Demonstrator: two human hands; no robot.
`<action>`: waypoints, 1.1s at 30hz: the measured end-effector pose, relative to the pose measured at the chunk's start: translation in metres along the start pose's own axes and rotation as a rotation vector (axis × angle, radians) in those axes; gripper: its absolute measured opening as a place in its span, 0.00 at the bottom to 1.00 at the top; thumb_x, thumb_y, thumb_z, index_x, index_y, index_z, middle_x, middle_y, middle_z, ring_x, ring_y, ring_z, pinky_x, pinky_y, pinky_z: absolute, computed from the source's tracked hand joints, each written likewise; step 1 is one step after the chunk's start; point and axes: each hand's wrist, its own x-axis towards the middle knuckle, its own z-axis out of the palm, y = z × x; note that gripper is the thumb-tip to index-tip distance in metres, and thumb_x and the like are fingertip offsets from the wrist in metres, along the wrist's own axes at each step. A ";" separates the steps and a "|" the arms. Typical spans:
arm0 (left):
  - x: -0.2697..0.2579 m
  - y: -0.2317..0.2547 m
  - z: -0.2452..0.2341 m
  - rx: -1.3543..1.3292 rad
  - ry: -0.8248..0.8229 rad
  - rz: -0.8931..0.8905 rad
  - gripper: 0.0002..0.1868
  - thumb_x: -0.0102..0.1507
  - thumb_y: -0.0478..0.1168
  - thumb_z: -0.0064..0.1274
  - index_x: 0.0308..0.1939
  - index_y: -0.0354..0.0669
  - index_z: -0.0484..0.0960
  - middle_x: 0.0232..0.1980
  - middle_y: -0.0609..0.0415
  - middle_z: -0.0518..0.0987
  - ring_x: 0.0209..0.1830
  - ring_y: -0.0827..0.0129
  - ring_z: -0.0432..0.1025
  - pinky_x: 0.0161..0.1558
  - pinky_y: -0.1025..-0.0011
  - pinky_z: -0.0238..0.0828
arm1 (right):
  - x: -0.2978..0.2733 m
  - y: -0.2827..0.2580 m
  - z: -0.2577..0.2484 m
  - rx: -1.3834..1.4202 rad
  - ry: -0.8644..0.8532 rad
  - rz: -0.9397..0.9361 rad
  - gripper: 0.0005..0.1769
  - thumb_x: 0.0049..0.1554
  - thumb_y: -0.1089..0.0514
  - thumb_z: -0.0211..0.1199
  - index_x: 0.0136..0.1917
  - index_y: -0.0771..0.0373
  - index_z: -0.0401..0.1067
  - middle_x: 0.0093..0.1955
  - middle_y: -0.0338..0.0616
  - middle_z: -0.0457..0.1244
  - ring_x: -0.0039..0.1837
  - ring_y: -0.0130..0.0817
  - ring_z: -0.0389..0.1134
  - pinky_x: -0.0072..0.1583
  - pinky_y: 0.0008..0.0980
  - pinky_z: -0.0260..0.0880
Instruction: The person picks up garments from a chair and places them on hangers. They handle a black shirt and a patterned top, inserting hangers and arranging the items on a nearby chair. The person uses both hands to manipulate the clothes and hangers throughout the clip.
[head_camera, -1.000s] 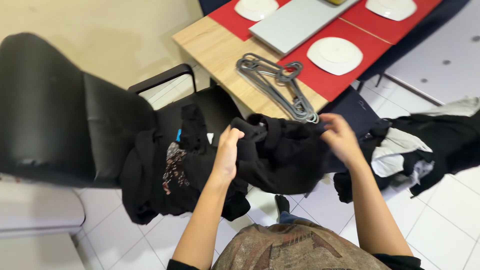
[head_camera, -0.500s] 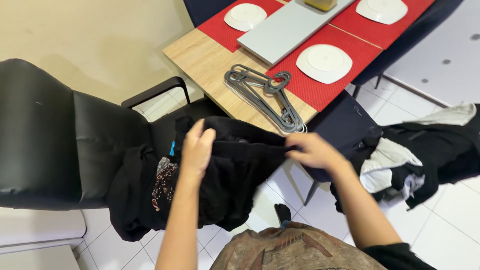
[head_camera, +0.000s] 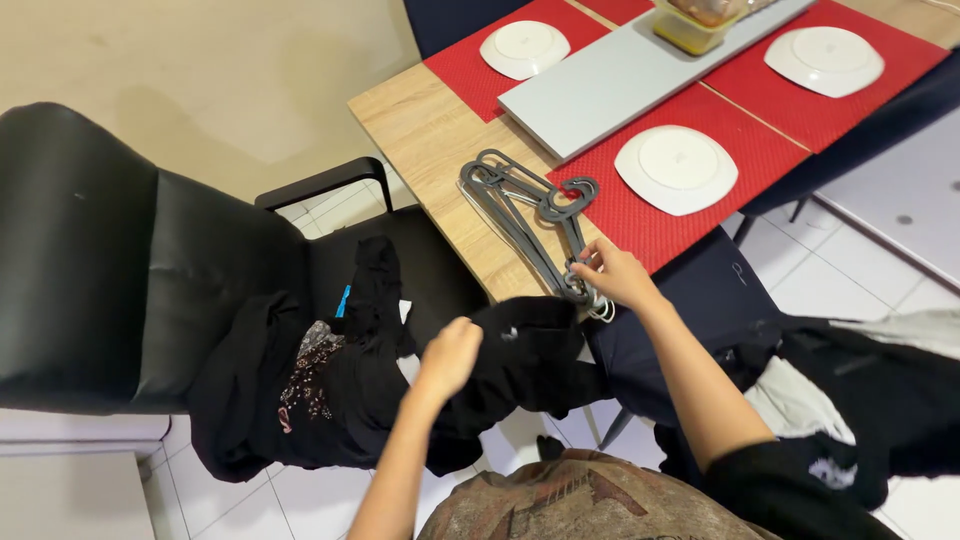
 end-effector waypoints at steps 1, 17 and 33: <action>-0.005 0.012 0.009 -0.039 -0.018 -0.028 0.21 0.65 0.52 0.40 0.44 0.37 0.76 0.45 0.33 0.80 0.50 0.40 0.74 0.51 0.55 0.69 | 0.022 0.016 0.012 -0.140 0.094 0.014 0.22 0.54 0.44 0.68 0.56 0.58 0.72 0.42 0.40 0.69 0.49 0.42 0.73 0.50 0.41 0.71; -0.031 0.085 -0.023 0.008 -0.015 -0.148 0.28 0.60 0.51 0.51 0.56 0.43 0.59 0.49 0.32 0.78 0.53 0.47 0.75 0.57 0.58 0.68 | 0.131 0.068 0.055 0.031 -0.172 0.233 0.14 0.54 0.51 0.69 0.45 0.64 0.76 0.42 0.50 0.70 0.45 0.42 0.77 0.49 0.35 0.77; -0.027 0.086 -0.077 -0.347 -0.203 0.133 0.16 0.61 0.38 0.44 0.53 0.41 0.65 0.33 0.46 0.70 0.35 0.69 0.63 0.40 0.69 0.62 | -0.001 -0.029 0.003 1.311 -0.299 -0.385 0.06 0.68 0.57 0.54 0.56 0.58 0.62 0.44 0.40 0.63 0.51 0.36 0.71 0.55 0.33 0.73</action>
